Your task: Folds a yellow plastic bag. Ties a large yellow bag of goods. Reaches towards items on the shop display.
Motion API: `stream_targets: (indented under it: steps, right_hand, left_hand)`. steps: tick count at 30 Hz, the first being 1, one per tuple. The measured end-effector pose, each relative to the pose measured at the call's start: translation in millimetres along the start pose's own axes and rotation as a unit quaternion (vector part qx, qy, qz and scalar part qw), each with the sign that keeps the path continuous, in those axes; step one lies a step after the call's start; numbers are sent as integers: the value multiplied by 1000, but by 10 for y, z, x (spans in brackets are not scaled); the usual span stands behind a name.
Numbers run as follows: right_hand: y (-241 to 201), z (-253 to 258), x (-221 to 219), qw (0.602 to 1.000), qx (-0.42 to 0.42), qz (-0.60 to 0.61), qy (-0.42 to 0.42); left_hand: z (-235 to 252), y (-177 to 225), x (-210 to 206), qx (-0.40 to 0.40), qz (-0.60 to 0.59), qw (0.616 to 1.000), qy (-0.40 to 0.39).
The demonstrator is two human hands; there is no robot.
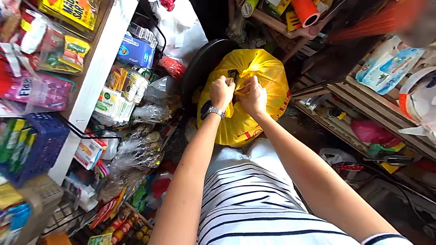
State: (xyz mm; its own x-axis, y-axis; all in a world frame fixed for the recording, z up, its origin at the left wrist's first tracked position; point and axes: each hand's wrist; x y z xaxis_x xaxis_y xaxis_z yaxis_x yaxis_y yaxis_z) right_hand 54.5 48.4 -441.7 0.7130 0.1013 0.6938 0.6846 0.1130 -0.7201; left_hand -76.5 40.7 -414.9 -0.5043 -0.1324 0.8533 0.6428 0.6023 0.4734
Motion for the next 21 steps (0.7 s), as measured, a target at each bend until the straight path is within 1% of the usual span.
stream_targets:
  steps: [2,4,5,9,11,12,13,14,15,16,17,18,19,20,21]
  right_hand:
    - [-9,18,12,1000,-9,6,-1]
    - [-22,24,6,1000,-9,7,1]
    - [-34,33,12,1000,-8,7,-1]
    - [-51,48,91,1000,0,2,-17]
    - [-31,11,114,1000,6,-3,-17]
    - [-17,-4,138,1000,11,-2,-14]
    - [6,-23,170,1000,16,-1,-11]
    - [29,-35,209,1000,22,-1,-11]
    - [45,-37,255,1000,23,-1,-19]
    - [45,-24,312,999,18,-8,-35]
    - [29,-6,401,998,11,-23,-61]
    - [16,2,518,995,15,-43,-88]
    - [11,-11,671,990,29,-74,-113]
    - [31,-52,845,984,53,-110,-127]
    - [70,-103,1026,978,66,-153,-125]
  left_hand:
    - [9,14,36,-20,2,1000,-2]
    - [18,11,38,-14,4,1000,-7]
    - [27,7,30,-11,-3,1000,8]
    - [59,14,45,-4,-62,991,117]
    - [175,-63,171,0,-95,981,169]
    - [265,-103,269,-3,-117,977,179]
    - [339,-140,365,-18,-141,976,163]
    - [378,-175,457,-49,-165,979,111]
    - [376,-206,527,-89,-176,980,25]
    - [349,-239,541,-138,-161,975,-69]
    - [295,-274,501,-191,-120,962,-153]
    - [205,-313,426,-239,-56,947,-208]
    - [87,-344,367,-263,24,936,-232]
    - [-36,-368,349,-259,113,932,-229]
    - [-127,-392,368,-229,189,932,-207]
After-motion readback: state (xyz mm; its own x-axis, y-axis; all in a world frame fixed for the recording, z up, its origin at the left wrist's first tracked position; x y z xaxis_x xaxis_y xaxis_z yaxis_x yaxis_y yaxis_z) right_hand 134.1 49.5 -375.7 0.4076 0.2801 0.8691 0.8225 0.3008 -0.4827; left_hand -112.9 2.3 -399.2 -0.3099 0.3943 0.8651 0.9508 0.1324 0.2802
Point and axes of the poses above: each hand's wrist, its own z-axis towards the middle knuckle, its own x-axis out of the back of the hand, y = z × x, and after that the axes turned 13 degrees about y, right-handed
